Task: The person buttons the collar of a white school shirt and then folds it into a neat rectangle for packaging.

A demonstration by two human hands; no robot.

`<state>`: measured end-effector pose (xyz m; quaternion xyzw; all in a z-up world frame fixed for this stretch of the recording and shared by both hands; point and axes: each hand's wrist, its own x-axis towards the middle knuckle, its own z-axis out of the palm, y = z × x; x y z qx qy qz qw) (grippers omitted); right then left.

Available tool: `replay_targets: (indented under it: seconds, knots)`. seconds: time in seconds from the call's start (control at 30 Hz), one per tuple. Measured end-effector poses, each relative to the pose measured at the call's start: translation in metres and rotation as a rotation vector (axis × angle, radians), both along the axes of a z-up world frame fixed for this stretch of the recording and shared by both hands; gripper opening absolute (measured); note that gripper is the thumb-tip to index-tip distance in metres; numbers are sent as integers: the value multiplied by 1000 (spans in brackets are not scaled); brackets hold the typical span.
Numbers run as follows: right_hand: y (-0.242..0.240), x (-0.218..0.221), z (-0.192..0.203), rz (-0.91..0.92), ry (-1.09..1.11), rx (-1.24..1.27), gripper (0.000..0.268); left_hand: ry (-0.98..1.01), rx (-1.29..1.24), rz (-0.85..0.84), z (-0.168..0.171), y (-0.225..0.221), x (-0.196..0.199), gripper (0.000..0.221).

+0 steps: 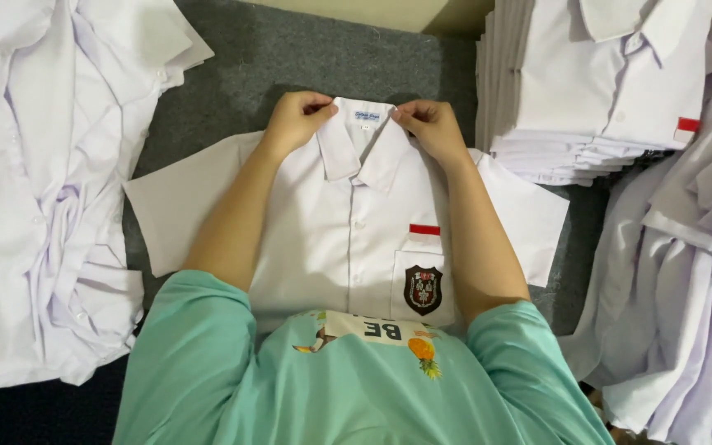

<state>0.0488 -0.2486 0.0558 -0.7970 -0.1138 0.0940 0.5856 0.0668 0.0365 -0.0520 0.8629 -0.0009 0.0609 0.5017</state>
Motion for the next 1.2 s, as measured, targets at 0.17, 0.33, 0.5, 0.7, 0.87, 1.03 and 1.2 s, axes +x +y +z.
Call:
replay_targets:
  seconds: [0.17,0.33,0.5,0.7,0.87,1.03,1.2]
  knots:
    - [2,0,7,-29,54,51,11,27,-166,20,34,-5,-18,25]
    - [2,6,-8,-35,52,71,8,21,-219,52,29,-6,-20,24]
    - [-1,4,0,9,105,144,9,103,-358,-47,66,-8,-34,26]
    - [-2,4,0,37,78,141,11,115,-410,-23,65,-9,-32,23]
    - [0,6,-4,46,70,178,12,124,-439,3,58,-10,-28,21]
    - [1,7,-6,41,43,173,7,52,-424,20,52,-11,-24,19]
    - [3,11,-21,-26,-32,179,8,61,-425,74,47,-14,-22,13]
